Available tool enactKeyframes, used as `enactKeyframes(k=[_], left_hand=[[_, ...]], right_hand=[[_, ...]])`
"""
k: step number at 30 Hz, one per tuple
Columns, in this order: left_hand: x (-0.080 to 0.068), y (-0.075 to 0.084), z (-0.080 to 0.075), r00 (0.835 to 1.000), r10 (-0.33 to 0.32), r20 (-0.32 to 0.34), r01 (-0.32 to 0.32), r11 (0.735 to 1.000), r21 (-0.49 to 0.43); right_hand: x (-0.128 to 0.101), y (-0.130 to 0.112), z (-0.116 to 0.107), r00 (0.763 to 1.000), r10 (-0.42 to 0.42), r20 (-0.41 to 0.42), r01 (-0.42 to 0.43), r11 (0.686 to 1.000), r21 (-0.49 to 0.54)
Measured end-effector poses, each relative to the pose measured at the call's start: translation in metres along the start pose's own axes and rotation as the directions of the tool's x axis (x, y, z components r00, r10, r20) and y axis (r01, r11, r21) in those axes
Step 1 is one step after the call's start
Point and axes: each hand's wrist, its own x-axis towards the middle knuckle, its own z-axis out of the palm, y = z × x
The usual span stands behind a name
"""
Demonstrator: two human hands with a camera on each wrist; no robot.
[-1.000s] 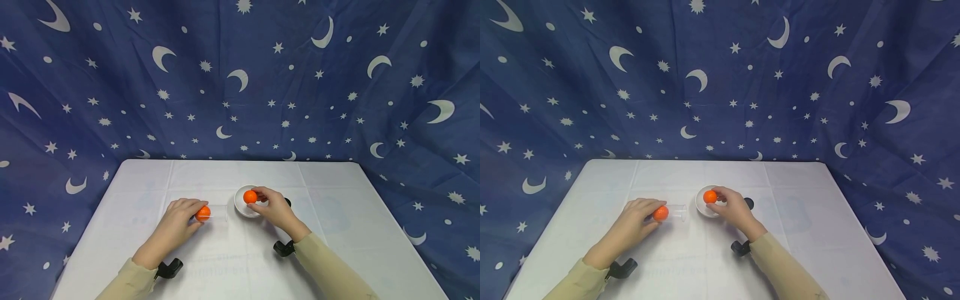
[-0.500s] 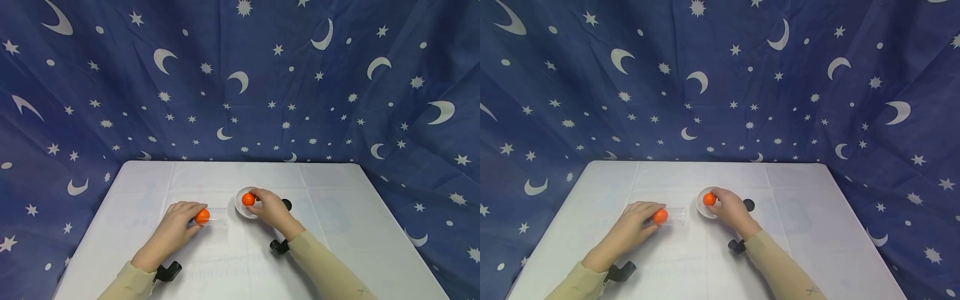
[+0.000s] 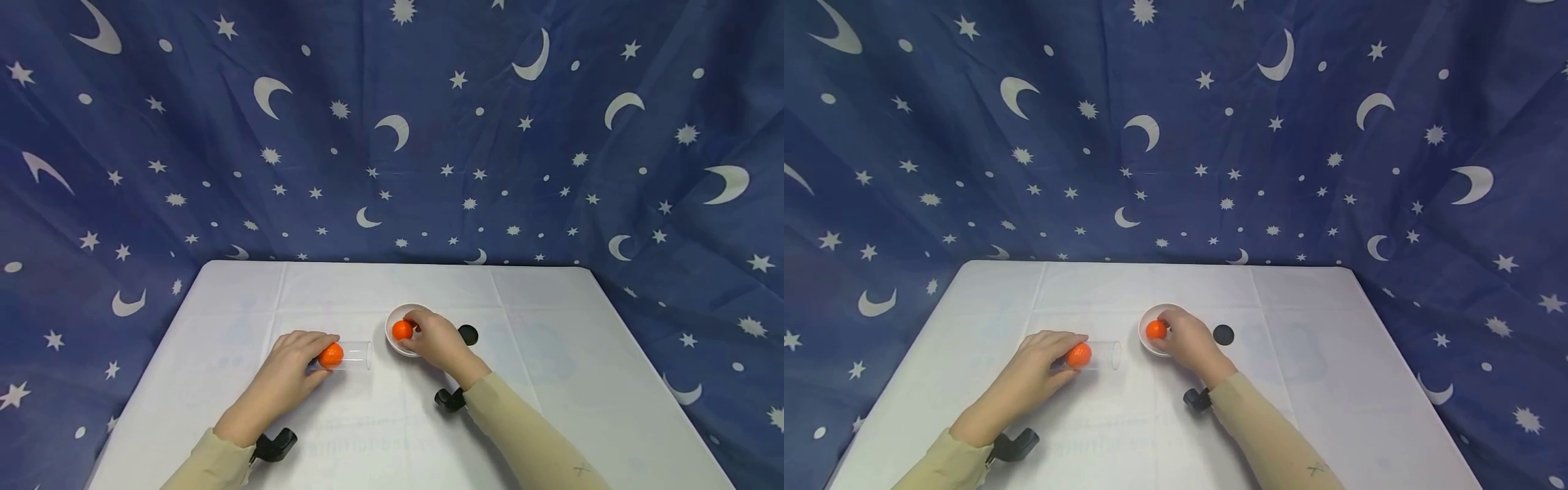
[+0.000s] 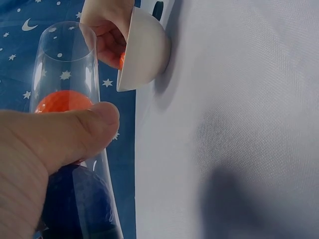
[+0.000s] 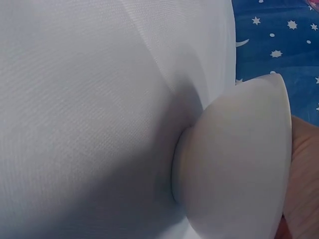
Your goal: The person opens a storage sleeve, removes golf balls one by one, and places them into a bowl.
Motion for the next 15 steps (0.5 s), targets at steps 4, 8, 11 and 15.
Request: enactKeyframes(k=[4,8,11,15], left_hand=[[0.0004,0.0010,0.0000,1.000,-0.003,0.002,0.003,1.000,-0.009],[-0.0001,0.0009,0.0015,1.000,-0.013,0.011,0.013,1.000,-0.009],[-0.0005,0.0005,0.0026,1.000,-0.017,0.013,0.018,1.000,-0.008],[-0.0005,-0.0005,0.0026,1.000,-0.017,0.005,0.017,1.000,-0.012]], right_hand=[[0.0000,-0.0013,-0.0015,1.000,0.013,0.009,-0.013,1.000,0.024],[0.0000,-0.0021,-0.0035,1.000,0.016,0.027,-0.017,0.999,0.039],[-0.0007,-0.0029,-0.0053,1.000,-0.013,0.014,0.013,0.999,0.032],[-0.0031,-0.0056,-0.0098,0.995,-0.092,-0.050,0.093,0.995,0.028]])
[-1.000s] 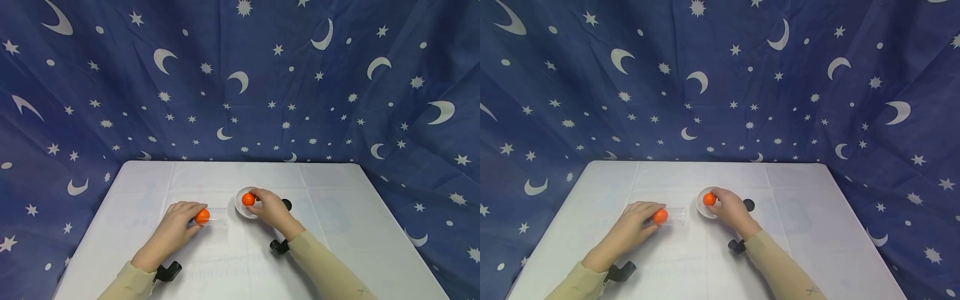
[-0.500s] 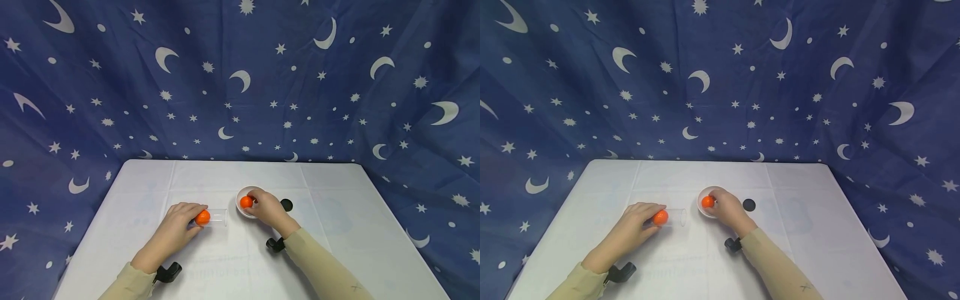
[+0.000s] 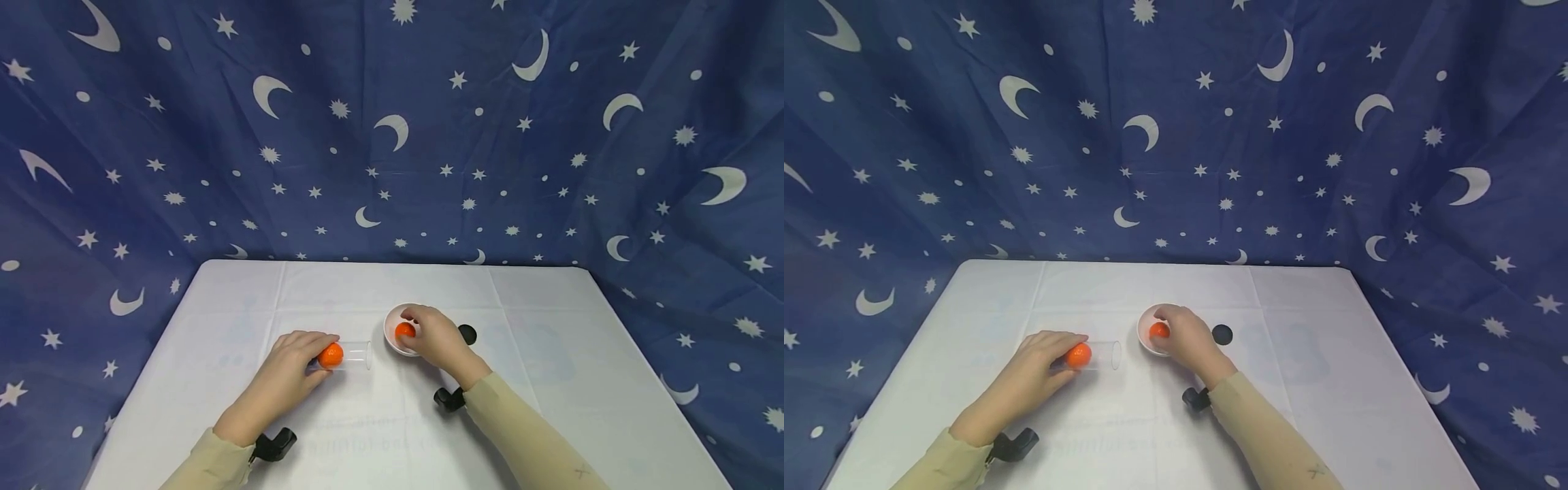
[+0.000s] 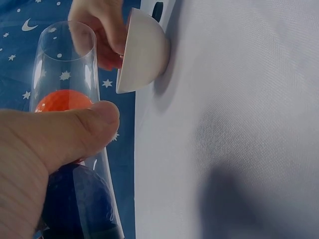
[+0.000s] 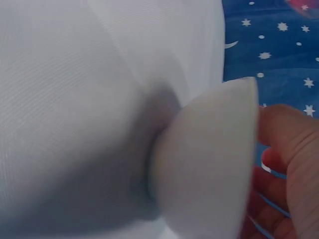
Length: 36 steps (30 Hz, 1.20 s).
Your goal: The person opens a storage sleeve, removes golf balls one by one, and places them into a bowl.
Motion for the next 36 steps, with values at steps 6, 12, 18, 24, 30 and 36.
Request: enactKeyframes(k=[6,12,18,24,30,36], left_hand=[[0.001,0.000,-0.001,1.000,0.004,-0.001,-0.004,1.000,-0.003],[0.002,0.002,-0.001,1.000,0.007,0.002,-0.007,1.000,-0.002],[0.004,0.003,-0.001,1.000,0.013,-0.002,-0.013,1.000,-0.003],[0.006,0.004,0.001,1.000,0.026,-0.006,-0.026,1.000,-0.008],[0.007,0.006,0.001,0.999,0.037,-0.008,-0.037,0.999,-0.011],[0.010,0.008,0.004,0.998,0.054,-0.021,-0.054,0.999,-0.006]], right_hand=[[-0.009,-0.010,-0.013,0.996,-0.053,-0.069,0.054,0.998,0.019],[-0.020,-0.017,-0.022,0.985,-0.098,-0.143,0.116,0.986,0.123],[-0.029,-0.015,-0.022,0.984,-0.078,-0.163,0.127,0.940,0.317],[-0.035,-0.010,-0.015,0.993,-0.029,-0.117,0.084,0.860,0.503],[-0.041,-0.010,-0.007,0.992,-0.049,-0.114,0.102,0.843,0.528],[-0.046,-0.014,0.001,0.996,-0.053,-0.071,0.083,0.841,0.534]])
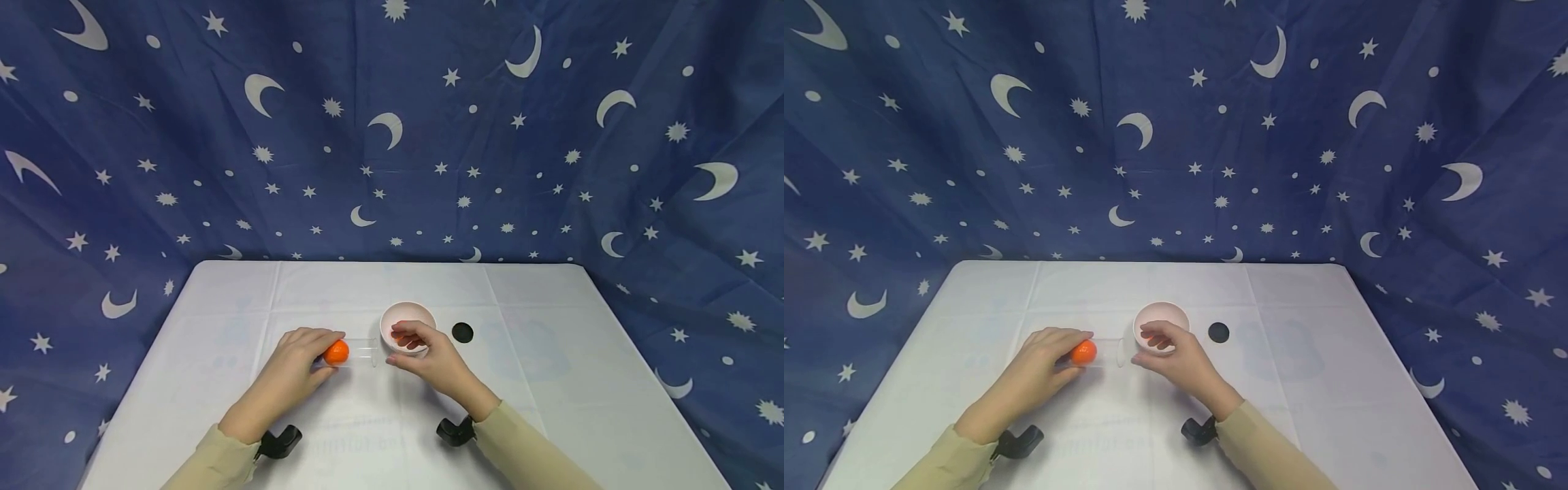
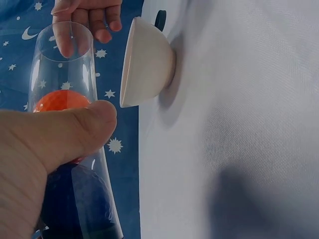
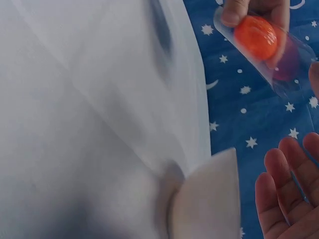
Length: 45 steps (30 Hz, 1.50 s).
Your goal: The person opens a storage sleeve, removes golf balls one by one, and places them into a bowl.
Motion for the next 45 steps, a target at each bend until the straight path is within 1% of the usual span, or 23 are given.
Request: enactKeyframes(k=[4,8,12,21,28,35,40,45], left_hand=[[0.001,0.001,0.000,1.000,0.006,-0.008,-0.006,1.000,0.006],[0.001,0.002,0.001,1.000,0.000,0.000,0.000,1.000,0.012],[0.002,0.002,0.002,1.000,0.003,0.002,-0.003,1.000,0.016],[0.003,0.004,0.000,1.000,-0.006,0.018,0.006,0.999,0.040],[0.004,0.004,-0.002,0.999,0.036,0.005,-0.036,0.996,0.083],[0.004,0.006,-0.005,0.997,0.072,0.005,-0.072,0.992,0.108],[0.005,0.006,-0.008,0.995,0.104,-0.007,-0.102,0.984,0.149],[0.005,0.006,-0.010,0.993,0.116,-0.025,-0.111,0.982,0.150]], right_hand=[[-0.001,0.000,0.006,1.000,0.026,0.017,-0.026,1.000,0.004],[0.000,0.000,0.011,0.999,0.039,0.029,-0.040,0.998,0.038],[0.001,-0.001,0.014,0.999,0.032,0.041,-0.035,0.998,0.058],[0.002,-0.002,0.017,0.998,-0.012,0.065,0.011,1.000,0.019],[0.003,-0.003,0.018,0.998,0.000,0.066,-0.001,1.000,0.006],[0.001,-0.002,0.022,0.995,0.053,0.080,-0.054,0.999,0.009],[0.002,-0.002,0.022,0.996,0.028,0.085,-0.029,1.000,0.006],[0.002,-0.004,0.022,0.996,0.025,0.085,-0.025,1.000,-0.011]])
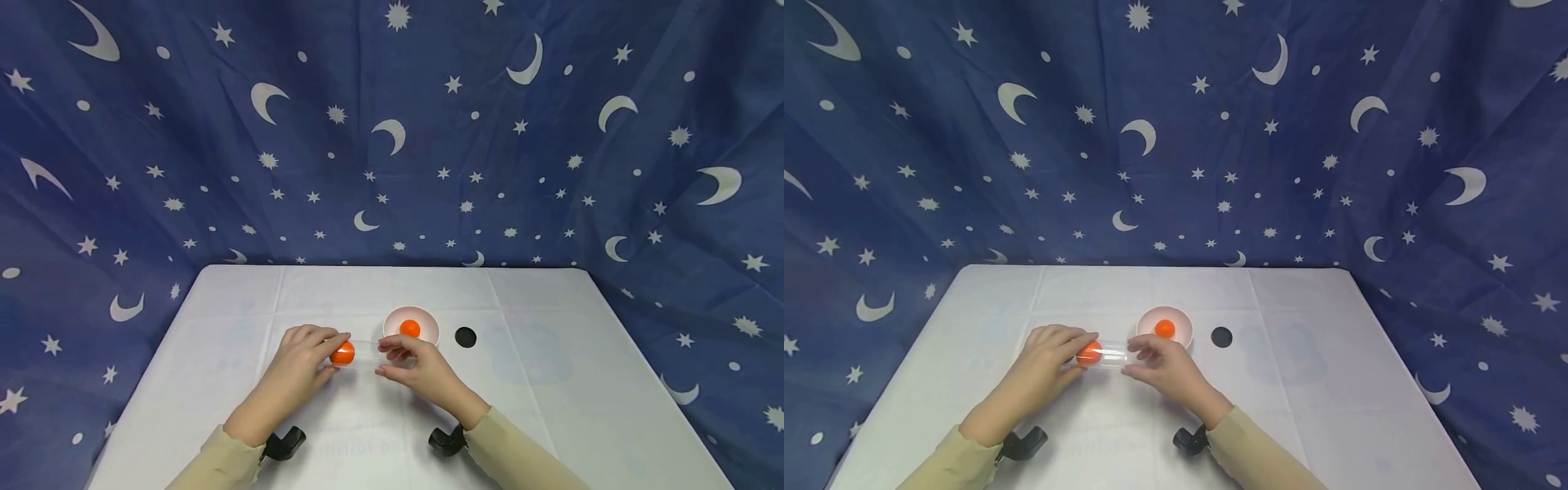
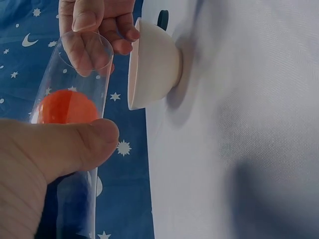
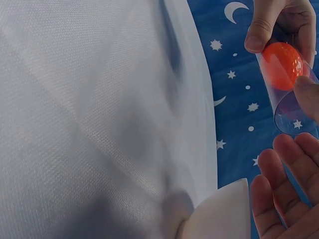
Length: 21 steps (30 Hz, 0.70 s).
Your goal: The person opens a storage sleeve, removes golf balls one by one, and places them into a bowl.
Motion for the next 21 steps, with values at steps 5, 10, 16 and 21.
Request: enactKeyframes(k=[5,10,16,21], left_hand=[[-0.0009,-0.0001,0.0006,1.000,0.000,-0.004,0.000,1.000,-0.008],[-0.0009,-0.0004,0.0006,1.000,0.006,-0.005,-0.006,1.000,-0.009],[-0.0003,-0.0002,0.0001,1.000,0.009,0.004,-0.009,1.000,-0.005],[0.0002,0.0006,-0.0010,1.000,0.013,0.000,-0.013,1.000,-0.010]], right_hand=[[-0.0006,0.0000,0.0005,1.000,-0.010,-0.001,0.010,1.000,-0.005],[-0.0012,0.0002,0.0003,1.000,-0.020,-0.008,0.020,1.000,-0.007],[-0.0024,-0.0001,-0.0005,1.000,0.000,-0.017,0.001,1.000,0.017],[-0.0022,-0.0008,-0.0009,1.000,-0.012,-0.012,0.012,0.999,0.044]])
